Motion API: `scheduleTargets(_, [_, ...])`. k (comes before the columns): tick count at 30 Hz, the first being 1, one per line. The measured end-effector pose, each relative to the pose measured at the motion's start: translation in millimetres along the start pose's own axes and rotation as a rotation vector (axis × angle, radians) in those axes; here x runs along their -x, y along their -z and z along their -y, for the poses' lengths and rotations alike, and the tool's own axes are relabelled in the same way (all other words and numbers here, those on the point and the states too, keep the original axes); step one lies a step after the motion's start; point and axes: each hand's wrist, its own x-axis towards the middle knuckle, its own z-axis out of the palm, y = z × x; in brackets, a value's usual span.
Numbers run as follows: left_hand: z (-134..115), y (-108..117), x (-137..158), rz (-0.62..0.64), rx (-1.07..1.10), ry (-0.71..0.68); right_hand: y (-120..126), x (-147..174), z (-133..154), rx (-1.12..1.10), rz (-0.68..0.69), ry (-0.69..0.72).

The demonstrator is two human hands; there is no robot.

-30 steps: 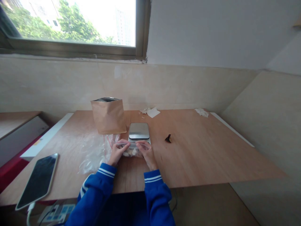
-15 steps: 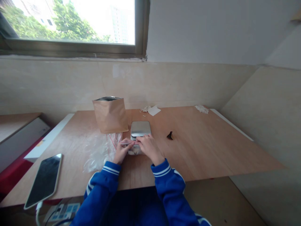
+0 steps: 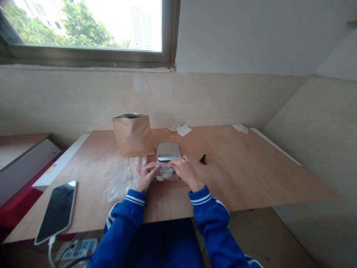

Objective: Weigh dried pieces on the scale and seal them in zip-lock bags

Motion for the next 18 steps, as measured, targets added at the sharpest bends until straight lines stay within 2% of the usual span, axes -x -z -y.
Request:
scheduleTargets(5, [7.4,3.8,-1.1,-0.058,0.006,-0.038,-3.9,1.3,-4.5,-0.002,-0.040,-0.018])
scheduleTargets(9, [13.9,7.4,-1.7,-0.204,0.050,0.048,-3.6,4.8,-12.4,0.021,-0.046,-0.053])
scheduleTargets(13, [19.7,8.7,-1.9,-0.219,0.095,0.065,-2.3,8.2,-17.9,0.003,-0.065,-0.065])
scheduleTargets(16, [25.1,9.4,-3.2,-0.235,0.149,0.082,-6.1,10.7,-18.8,-0.120,-0.129,-0.114])
scheduleTargets(18, [28.5,10.1,-5.0,-0.312,0.186,0.085,-11.2,13.1,-18.6,-0.301,-0.179,-0.172])
